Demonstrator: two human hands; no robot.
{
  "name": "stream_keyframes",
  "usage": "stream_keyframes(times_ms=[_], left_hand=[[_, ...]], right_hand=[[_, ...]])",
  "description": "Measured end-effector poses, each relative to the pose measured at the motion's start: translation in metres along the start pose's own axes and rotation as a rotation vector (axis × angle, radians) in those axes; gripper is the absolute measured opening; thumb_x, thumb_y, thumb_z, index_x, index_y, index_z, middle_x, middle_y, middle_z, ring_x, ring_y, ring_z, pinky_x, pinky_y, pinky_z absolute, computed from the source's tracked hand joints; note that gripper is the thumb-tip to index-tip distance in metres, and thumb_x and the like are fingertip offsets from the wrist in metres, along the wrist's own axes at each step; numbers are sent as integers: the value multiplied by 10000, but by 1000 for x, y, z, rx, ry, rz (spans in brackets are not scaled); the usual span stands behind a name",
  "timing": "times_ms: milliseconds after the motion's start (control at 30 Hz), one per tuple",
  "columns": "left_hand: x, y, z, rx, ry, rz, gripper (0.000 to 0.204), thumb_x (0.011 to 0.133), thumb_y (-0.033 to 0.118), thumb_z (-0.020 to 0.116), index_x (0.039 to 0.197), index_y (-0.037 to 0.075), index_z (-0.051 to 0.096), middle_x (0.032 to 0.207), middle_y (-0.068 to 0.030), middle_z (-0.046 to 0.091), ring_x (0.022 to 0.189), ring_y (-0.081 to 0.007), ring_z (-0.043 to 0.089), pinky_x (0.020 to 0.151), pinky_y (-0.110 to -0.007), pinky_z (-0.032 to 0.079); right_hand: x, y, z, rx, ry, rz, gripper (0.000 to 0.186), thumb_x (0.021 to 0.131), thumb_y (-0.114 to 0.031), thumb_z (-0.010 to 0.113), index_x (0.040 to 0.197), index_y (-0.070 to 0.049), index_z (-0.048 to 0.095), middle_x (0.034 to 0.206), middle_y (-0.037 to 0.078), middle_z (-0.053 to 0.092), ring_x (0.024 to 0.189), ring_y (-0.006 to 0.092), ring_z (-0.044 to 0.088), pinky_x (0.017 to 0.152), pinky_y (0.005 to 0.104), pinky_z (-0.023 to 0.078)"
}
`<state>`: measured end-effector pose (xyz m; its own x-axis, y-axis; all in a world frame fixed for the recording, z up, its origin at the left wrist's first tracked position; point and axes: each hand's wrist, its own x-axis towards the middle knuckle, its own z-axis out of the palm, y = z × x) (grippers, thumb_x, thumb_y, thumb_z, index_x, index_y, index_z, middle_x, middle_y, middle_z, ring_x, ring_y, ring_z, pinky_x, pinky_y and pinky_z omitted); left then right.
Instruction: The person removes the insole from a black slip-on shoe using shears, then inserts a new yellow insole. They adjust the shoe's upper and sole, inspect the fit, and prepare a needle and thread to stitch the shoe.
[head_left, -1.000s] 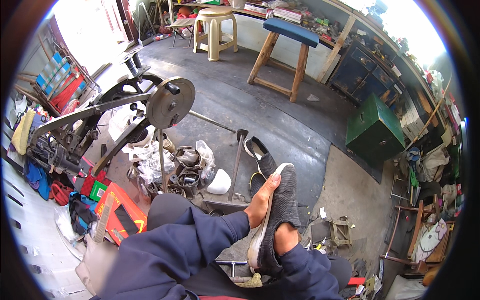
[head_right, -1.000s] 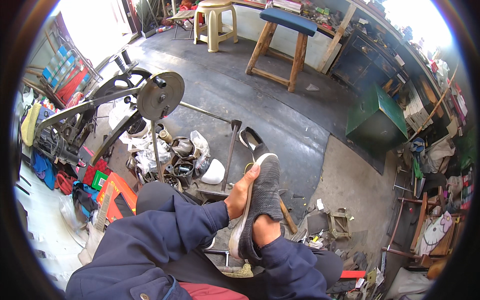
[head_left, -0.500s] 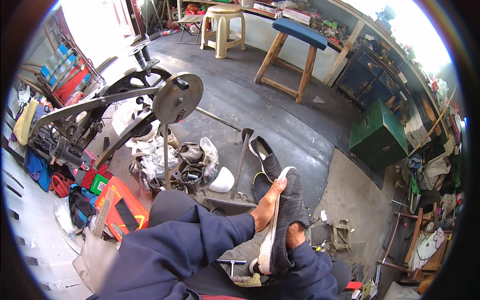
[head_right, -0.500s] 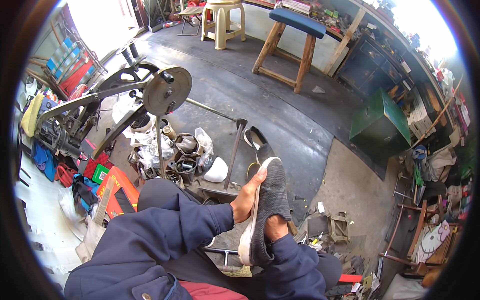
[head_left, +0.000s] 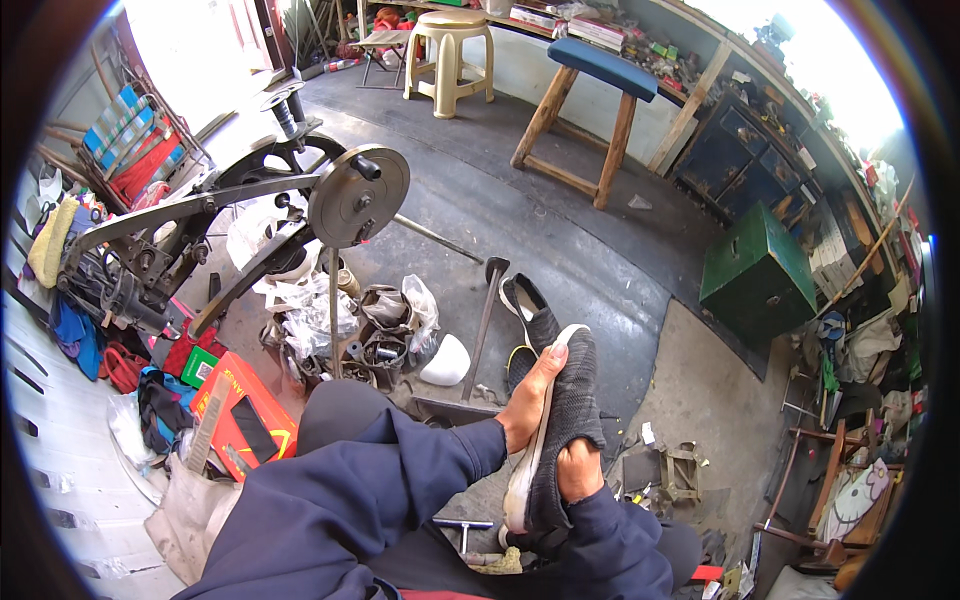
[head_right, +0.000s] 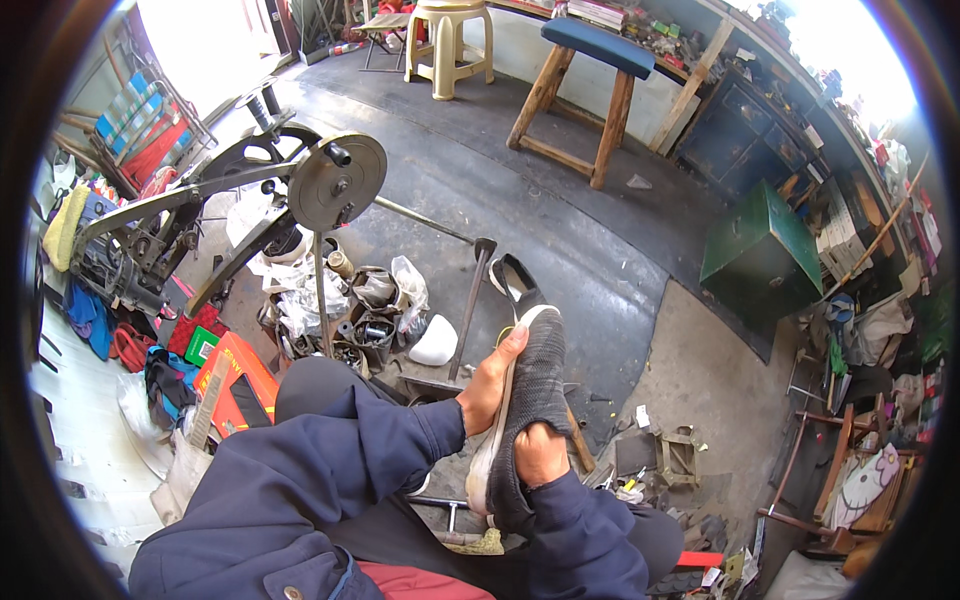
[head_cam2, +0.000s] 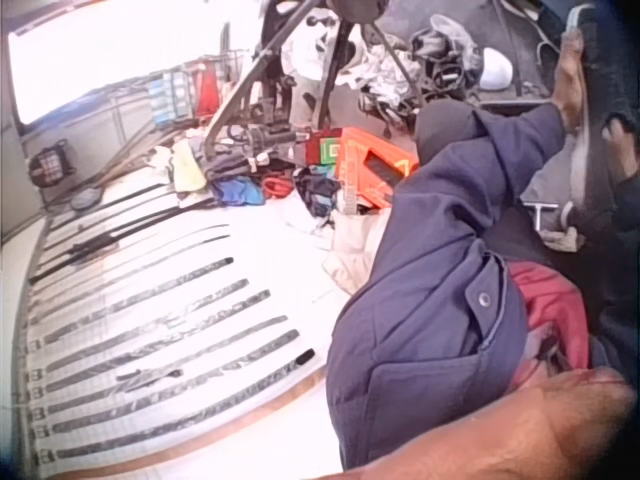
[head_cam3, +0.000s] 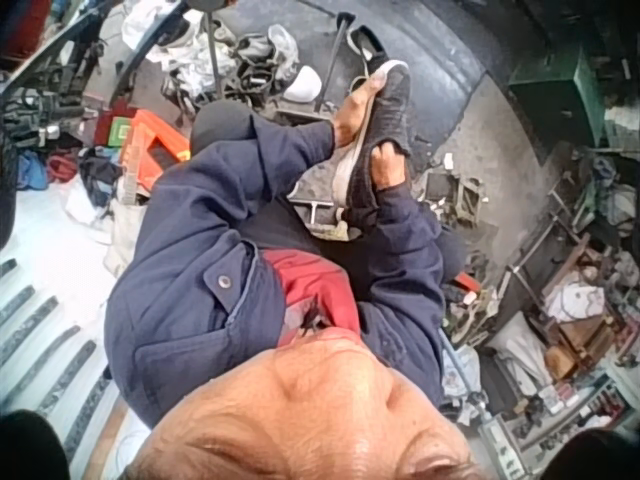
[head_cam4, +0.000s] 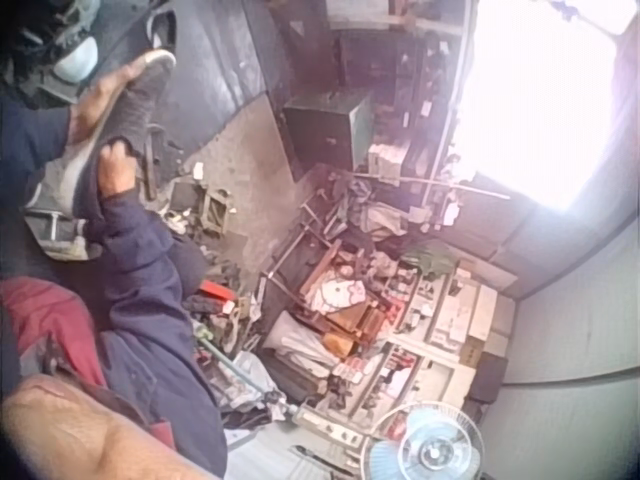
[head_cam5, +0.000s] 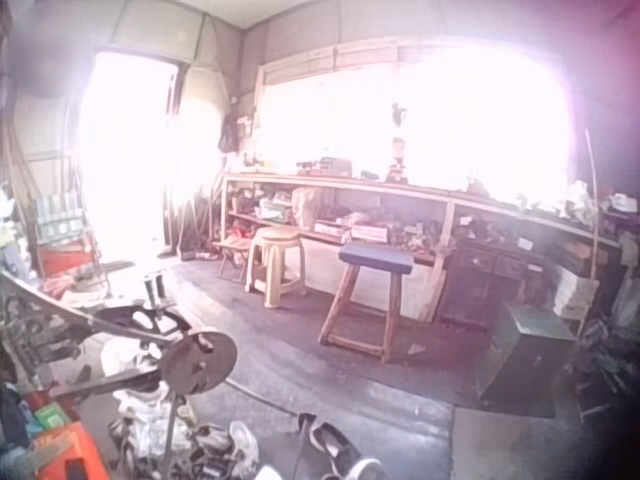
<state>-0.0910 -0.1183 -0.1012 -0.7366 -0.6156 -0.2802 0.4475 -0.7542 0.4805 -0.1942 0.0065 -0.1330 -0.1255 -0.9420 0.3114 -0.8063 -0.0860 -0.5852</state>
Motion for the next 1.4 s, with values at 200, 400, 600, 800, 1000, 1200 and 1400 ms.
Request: stream_keyframes(times_ms=[200, 400, 600, 800, 1000, 1200, 1400], left_hand=[[-2, -3, 4, 4, -6, -26, 608, 1031, 599, 528, 1316, 69, 612, 1114, -53, 680, 1005, -171, 660, 927, -316, 529], [-10, -3, -1, 35, 33, -49, 616, 1034, 606, 519, 1340, 76, 591, 1152, -53, 673, 1036, -170, 650, 946, -310, 516], [-9, -9, -4, 58, 46, -2, 602, 1048, 583, 508, 1368, 79, 583, 1213, -53, 668, 1097, -170, 634, 991, -316, 497], [-7, -16, -12, 116, 8, 19, 650, 1084, 541, 457, 1554, 94, 418, 1423, -36, 560, 1303, -150, 519, 1143, -303, 363], [-2, -18, -17, 91, 26, 3, 641, 1049, 583, 498, 1433, 70, 537, 1301, -75, 645, 1186, -197, 616, 1071, -346, 462], [4, -24, -25, 114, 16, 21, 635, 1053, 578, 489, 1432, 70, 533, 1301, -82, 639, 1179, -205, 624, 1073, -356, 469], [6, -24, -28, 146, 32, 42, 632, 1054, 582, 486, 1417, 67, 547, 1258, -72, 658, 1158, -185, 630, 1047, -333, 480]], right_hand=[[0, 6, -7, 533, -118, 314, 348, 920, 11, 523, 1238, 83, 643, 1205, 239, 695, 1084, 372, 681, 949, 383, 537], [2, 3, -14, 6, -158, -131, 256, 930, 28, 508, 1117, 76, 675, 1080, 199, 706, 984, 347, 676, 884, 408, 532], [14, -14, -36, 156, -207, 55, 268, 915, 17, 519, 1123, 87, 674, 1117, 227, 699, 1049, 371, 672, 924, 410, 524], [12, -11, -41, 452, -152, 167, 313, 914, 8, 510, 1182, 71, 658, 1127, 250, 704, 1096, 416, 672, 970, 410, 514], [0, -2, -18, -148, -133, -176, 111, 731, -42, 634, 813, 23, 670, 821, 199, 631, 742, 378, 641, 698, 464, 533], [2, -13, -31, -203, -611, 227, 343, 899, 19, 510, 1202, 104, 647, 1199, 282, 671, 1113, 452, 643, 996, 435, 507], [0, -9, -16, 265, -81, 156, 346, 948, 20, 472, 1241, 85, 643, 1238, 237, 694, 1133, 370, 676, 991, 387, 520]])
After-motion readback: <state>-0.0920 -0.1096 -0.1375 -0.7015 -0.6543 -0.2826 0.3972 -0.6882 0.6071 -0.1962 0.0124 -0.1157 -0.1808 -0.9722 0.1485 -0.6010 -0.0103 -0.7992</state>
